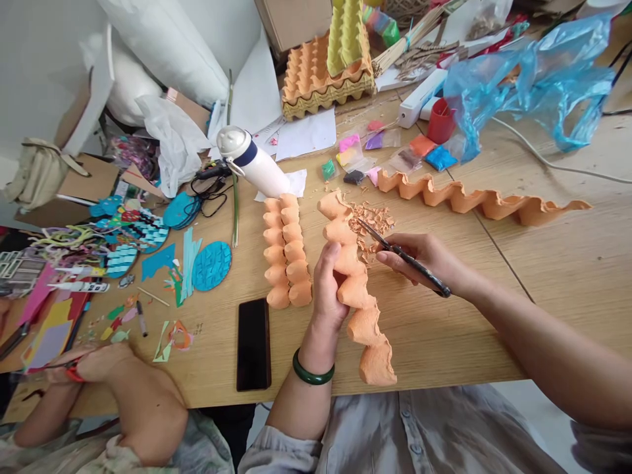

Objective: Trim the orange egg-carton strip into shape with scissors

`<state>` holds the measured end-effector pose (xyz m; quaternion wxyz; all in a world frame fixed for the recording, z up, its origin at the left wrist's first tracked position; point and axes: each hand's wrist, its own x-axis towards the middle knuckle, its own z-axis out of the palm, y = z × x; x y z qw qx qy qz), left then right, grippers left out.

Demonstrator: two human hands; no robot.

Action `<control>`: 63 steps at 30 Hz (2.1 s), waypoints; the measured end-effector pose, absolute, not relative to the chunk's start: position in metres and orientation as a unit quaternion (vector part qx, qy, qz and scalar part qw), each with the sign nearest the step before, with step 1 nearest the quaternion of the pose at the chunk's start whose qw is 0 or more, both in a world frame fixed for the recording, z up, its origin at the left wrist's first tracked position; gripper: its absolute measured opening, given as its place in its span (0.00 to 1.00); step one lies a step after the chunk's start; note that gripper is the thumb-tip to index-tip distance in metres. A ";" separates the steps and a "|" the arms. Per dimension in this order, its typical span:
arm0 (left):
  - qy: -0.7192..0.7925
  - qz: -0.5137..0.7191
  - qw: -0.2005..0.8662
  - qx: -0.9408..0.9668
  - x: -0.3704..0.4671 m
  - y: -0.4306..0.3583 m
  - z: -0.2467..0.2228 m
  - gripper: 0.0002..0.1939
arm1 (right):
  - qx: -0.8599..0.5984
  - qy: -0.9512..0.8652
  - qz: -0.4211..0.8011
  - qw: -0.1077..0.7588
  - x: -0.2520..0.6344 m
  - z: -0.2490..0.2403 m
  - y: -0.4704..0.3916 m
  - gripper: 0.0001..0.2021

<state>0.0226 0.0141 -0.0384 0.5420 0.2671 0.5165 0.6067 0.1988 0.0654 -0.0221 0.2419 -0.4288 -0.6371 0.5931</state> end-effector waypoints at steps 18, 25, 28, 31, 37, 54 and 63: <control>0.486 0.667 0.544 0.150 0.007 0.030 -0.044 0.17 | -0.381 -0.600 0.662 0.238 0.201 -0.025 0.066 0.25; 0.521 0.687 0.477 0.171 0.009 0.032 -0.056 0.17 | -0.352 -0.702 0.589 0.192 0.214 -0.019 0.074 0.24; 0.506 0.692 0.481 0.187 0.013 0.031 -0.061 0.14 | -0.361 -0.719 0.562 0.191 0.211 -0.017 0.069 0.21; 0.484 0.698 0.486 0.207 0.018 0.030 -0.064 0.13 | -0.361 -0.722 0.557 0.195 0.209 -0.018 0.063 0.18; 0.476 0.709 0.492 0.171 0.020 0.029 -0.053 0.16 | -0.389 -0.704 0.562 0.192 0.213 -0.022 0.071 0.13; 0.449 0.722 0.514 0.115 0.007 0.034 -0.037 0.17 | -0.449 -0.616 0.587 0.275 0.222 -0.023 0.091 0.07; 0.404 0.792 0.451 0.083 -0.033 0.040 -0.036 0.21 | -0.455 -0.466 0.712 0.263 0.241 -0.022 0.105 0.07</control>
